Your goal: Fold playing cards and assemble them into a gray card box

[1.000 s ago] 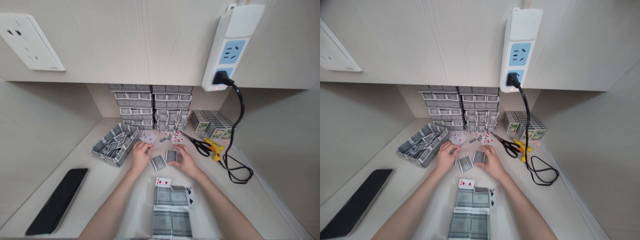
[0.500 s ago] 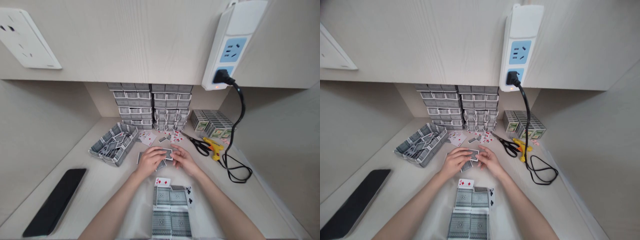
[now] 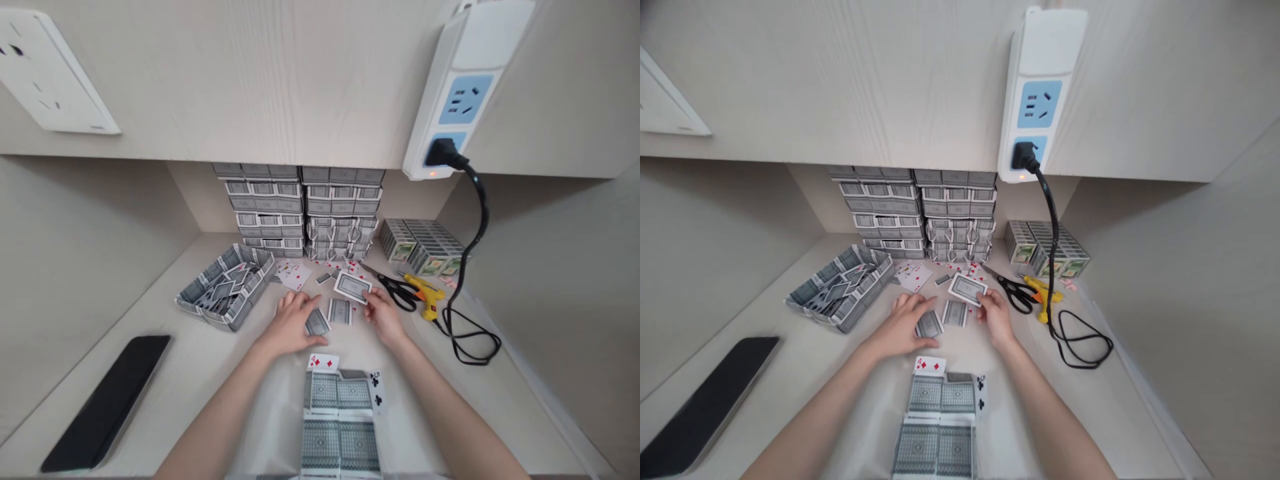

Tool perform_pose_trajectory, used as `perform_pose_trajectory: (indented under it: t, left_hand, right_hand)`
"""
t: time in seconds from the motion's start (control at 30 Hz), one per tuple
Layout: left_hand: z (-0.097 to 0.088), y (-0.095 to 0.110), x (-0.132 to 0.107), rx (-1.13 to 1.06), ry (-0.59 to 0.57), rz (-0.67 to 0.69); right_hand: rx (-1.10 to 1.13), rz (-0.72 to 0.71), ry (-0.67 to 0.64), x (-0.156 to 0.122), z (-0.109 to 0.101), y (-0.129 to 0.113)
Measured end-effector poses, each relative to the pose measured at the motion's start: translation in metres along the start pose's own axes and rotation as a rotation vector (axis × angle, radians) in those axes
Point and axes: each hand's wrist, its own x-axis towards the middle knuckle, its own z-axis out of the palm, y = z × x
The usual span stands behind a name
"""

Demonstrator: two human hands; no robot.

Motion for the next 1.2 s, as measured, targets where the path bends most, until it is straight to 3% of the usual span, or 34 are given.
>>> perform_pose_trajectory:
  t: [0.1,0.23,0.37,0.5,0.7,1.2]
  left_hand:
    - [0.005,-0.002,0.002,-0.005,-0.008,-0.002]
    - [0.008,-0.003,0.004,-0.047,0.069,-0.008]
    - [0.006,-0.002,0.004,-0.116,0.166,0.008]
    - [0.002,-0.001,0.005,-0.117,0.169,0.045]
    - [0.001,0.000,0.007,-0.076,0.183,0.044]
    - [0.001,0.002,0.006,-0.063,0.190,0.102]
  right_hand:
    - [-0.086,-0.019,-0.072,-0.003,0.004,0.001]
    - [-0.233,-0.056,-0.154,-0.004,0.007,0.004]
    - [-0.300,-0.082,-0.208,-0.003,0.005,0.006]
    - [-0.363,-0.084,-0.286,-0.005,0.006,0.006]
    - [-0.311,-0.129,-0.225,-0.004,0.005,0.008]
    - [-0.385,-0.075,-0.352,-0.004,0.002,0.002]
